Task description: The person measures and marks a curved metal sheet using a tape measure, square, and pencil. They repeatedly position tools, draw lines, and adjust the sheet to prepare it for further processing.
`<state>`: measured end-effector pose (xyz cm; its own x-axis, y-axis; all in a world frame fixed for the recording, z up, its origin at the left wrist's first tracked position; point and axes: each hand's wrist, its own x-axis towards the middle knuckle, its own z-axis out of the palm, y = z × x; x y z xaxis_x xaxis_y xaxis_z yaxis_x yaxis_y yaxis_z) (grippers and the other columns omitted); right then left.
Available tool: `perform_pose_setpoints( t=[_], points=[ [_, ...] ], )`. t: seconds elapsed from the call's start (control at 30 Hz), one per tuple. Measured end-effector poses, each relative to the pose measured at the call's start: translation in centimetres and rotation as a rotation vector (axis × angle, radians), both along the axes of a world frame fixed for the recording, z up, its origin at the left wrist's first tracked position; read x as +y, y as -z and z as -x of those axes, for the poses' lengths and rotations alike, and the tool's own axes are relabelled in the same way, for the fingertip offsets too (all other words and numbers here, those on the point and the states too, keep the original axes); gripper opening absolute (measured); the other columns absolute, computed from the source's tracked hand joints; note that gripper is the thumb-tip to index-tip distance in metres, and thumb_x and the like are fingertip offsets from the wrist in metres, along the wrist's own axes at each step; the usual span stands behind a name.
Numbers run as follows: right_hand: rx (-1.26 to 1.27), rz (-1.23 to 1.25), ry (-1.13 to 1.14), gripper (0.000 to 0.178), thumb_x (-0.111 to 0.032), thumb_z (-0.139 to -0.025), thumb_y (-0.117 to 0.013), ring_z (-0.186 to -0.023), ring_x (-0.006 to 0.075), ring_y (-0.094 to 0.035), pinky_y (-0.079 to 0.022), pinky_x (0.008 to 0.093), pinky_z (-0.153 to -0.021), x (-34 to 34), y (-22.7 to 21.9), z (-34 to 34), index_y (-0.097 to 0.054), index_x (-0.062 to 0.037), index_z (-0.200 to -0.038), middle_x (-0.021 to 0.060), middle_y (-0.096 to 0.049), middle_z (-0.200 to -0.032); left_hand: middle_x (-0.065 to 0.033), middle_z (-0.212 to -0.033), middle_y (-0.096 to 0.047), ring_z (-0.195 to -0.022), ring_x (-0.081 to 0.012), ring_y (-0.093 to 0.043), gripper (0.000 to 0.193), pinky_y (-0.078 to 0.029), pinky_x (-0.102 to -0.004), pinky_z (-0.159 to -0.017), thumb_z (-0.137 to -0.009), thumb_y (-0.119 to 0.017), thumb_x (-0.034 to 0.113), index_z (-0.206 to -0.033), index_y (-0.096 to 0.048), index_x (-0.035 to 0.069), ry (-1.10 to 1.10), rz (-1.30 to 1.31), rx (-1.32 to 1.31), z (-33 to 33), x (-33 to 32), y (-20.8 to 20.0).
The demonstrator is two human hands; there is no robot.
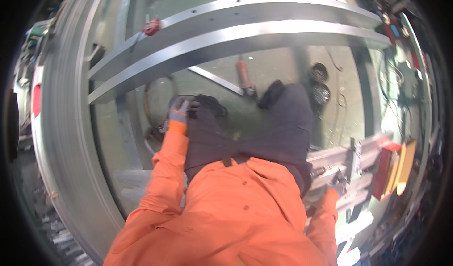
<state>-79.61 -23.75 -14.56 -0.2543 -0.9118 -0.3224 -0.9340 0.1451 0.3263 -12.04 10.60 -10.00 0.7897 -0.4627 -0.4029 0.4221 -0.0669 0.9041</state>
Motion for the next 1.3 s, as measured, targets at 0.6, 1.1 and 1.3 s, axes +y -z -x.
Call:
perform_pose_setpoints(
  t=[0.6,1.1,1.3],
  points=[
    [-1.970,-0.058,0.392,0.037,-0.005,-0.094,-0.074,-0.079,0.0231,-0.074,-0.059,0.0311,-0.063,-0.8,-23.9,-29.8,-0.055,-0.0069,-0.126,0.0118,-0.067,-0.097,-0.0188,-0.133,-0.066,-0.120,-0.0419,-0.062,0.070,-0.050,-0.0473,-0.104,-0.073,-0.080,0.016,-0.140,-0.062,0.005,0.666,0.246,-1.130,9.1,-16.0,-16.8],
    [-1.848,-0.664,0.304,0.052,-0.016,-0.097,-0.075,-0.088,0.0171,-0.074,-0.062,0.0288,-0.075,6.9,-17.5,-49.2,-0.050,0.0026,-0.139,0.0135,-0.073,-0.112,-0.0168,-0.120,-0.072,-0.109,-0.0367,-0.072,0.053,-0.057,-0.0449,-0.095,-0.081,-0.073,0.024,-0.130,-0.059,0.011,0.300,-0.912,-1.064,-14.3,-10.4,-13.9],
    [-1.879,-0.616,0.247,0.049,-0.013,-0.100,-0.069,-0.093,0.0202,-0.073,-0.062,0.0313,-0.080,6.0,-17.1,-50.1,-0.046,0.0054,-0.140,0.0180,-0.072,-0.117,-0.0177,-0.135,-0.067,-0.126,-0.0384,-0.064,0.066,-0.050,-0.0447,-0.109,-0.081,-0.072,0.035,-0.143,-0.057,0.014,0.622,-1.019,-1.016,-22.2,-15.1,-11.3]
  ],
)
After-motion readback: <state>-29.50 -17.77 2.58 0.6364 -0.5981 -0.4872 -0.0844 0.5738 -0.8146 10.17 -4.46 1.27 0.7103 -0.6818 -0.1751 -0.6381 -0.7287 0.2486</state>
